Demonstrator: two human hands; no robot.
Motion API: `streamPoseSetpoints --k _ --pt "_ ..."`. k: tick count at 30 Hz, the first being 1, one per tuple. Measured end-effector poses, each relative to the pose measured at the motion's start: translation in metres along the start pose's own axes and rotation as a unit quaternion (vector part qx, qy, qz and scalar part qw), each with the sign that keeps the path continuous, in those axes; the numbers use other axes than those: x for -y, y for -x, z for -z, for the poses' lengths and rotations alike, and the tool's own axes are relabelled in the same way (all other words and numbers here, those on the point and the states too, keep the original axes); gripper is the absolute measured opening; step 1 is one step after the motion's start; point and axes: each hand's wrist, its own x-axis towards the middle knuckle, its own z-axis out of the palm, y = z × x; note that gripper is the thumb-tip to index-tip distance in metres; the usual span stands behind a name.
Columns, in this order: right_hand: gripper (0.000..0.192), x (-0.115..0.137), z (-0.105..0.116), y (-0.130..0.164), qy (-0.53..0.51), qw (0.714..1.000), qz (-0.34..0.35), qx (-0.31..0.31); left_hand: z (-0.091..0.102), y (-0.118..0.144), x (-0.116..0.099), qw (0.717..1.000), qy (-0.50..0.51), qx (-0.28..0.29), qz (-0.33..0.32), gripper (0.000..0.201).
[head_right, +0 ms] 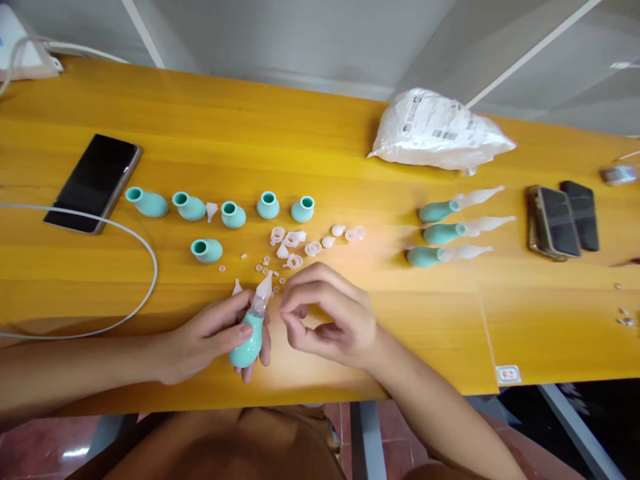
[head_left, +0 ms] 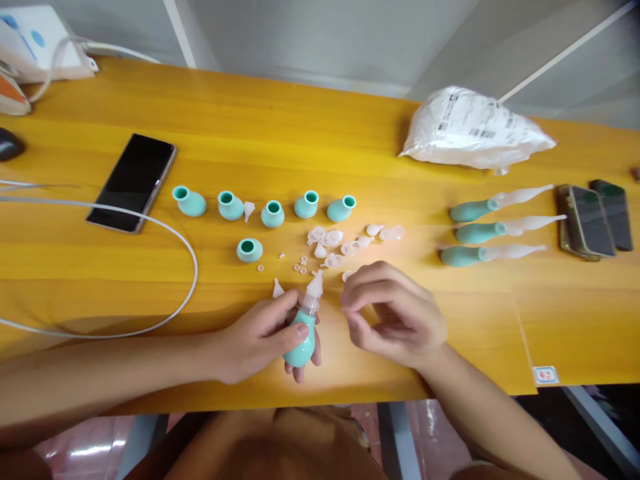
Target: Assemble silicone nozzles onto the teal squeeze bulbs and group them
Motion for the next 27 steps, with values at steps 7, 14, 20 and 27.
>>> streamPoseSetpoints --k 7,14,20,27 --pt "0.034 -0.012 -0.005 -0.003 0.182 0.983 0.027 0.02 0.007 0.004 0.009 0.999 0.036 0.022 -0.03 0.042" --pt "0.019 -0.003 0.0 -0.002 0.13 0.989 -0.051 -0.052 0.004 0.0 0.001 0.999 -0.005 0.001 -0.032 0.044" --pt "0.037 0.011 -0.006 0.0 -0.078 0.981 -0.145 0.1 0.005 -0.005 -0.009 0.98 -0.185 0.017 -0.077 0.036" --pt "0.054 0.023 -0.028 0.01 -0.473 0.815 -0.323 0.086 0.003 -0.004 0.006 0.925 -0.302 0.038 -0.227 0.014"
